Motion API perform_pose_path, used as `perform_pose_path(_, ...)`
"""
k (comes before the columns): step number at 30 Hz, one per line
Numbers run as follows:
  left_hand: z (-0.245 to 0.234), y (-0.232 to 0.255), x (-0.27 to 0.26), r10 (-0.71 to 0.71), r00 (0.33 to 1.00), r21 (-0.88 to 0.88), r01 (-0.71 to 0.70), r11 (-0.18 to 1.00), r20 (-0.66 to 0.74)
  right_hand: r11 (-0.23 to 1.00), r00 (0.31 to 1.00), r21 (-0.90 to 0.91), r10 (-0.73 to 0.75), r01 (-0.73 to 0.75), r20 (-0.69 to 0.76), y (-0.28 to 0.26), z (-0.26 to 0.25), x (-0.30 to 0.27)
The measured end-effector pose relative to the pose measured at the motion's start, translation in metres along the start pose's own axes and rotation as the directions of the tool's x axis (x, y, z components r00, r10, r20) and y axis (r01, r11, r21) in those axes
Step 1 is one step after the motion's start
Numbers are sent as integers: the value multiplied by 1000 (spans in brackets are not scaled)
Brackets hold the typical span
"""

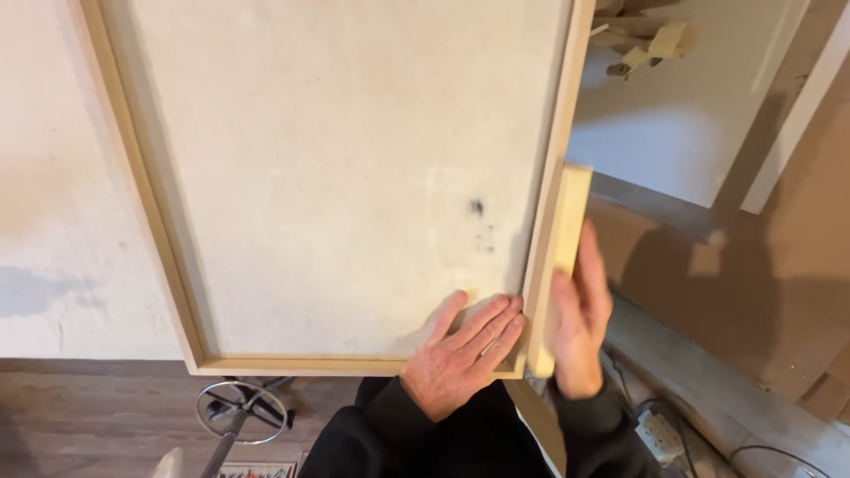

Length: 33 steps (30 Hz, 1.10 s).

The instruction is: Sanding the edges of a wooden picture frame using a sanding block.

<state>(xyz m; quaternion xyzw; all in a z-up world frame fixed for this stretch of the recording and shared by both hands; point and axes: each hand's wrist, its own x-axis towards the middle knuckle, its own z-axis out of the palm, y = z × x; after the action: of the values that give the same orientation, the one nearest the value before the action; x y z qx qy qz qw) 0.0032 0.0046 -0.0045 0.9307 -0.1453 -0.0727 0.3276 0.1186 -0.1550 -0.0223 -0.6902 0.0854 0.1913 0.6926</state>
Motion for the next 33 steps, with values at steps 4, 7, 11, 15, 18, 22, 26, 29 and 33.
perform_pose_path(4, -1, 3, -4, 24, 999, -83, -21, 996, 43, 919, 955, -261, -278, 297, 106, -16, 0, 113)
perform_pose_path(7, 0, -5, -1, 24, 997, -118, -15, 993, 76, 904, 953, -302, -292, 304, 84, -40, 23, 177)
perform_pose_path(11, 5, -1, -9, 30, 994, -205, -7, 979, 109, 885, 986, -440, -167, 153, 9, -53, 26, 165)
perform_pose_path(15, 10, -2, -11, 18, 996, -178, -1, 984, 91, 741, 961, -612, -233, 277, 152, -38, 15, 18)
perform_pose_path(18, 13, -1, -13, 21, 996, -187, -4, 982, 91, 724, 957, -626, -239, 289, 165, -15, 2, -20)
perform_pose_path(22, 16, -2, -16, 45, 992, -198, -20, 980, 119, 657, 926, -660, -335, 364, 177, -36, 17, 95)
perform_pose_path(26, 24, -11, -16, 56, 990, -213, -28, 977, 128, 575, 835, -658, -529, 486, 153, -16, -4, 315)
perform_pose_path(29, 26, -2, -24, 41, 990, -238, -6, 971, 139, 741, 887, -527, -458, 416, 55, -37, -16, 295)
perform_pose_path(33, 33, -2, -28, 14, 992, -179, 8, 984, 124, 895, 924, -247, -382, 372, 10, -75, 0, 276)
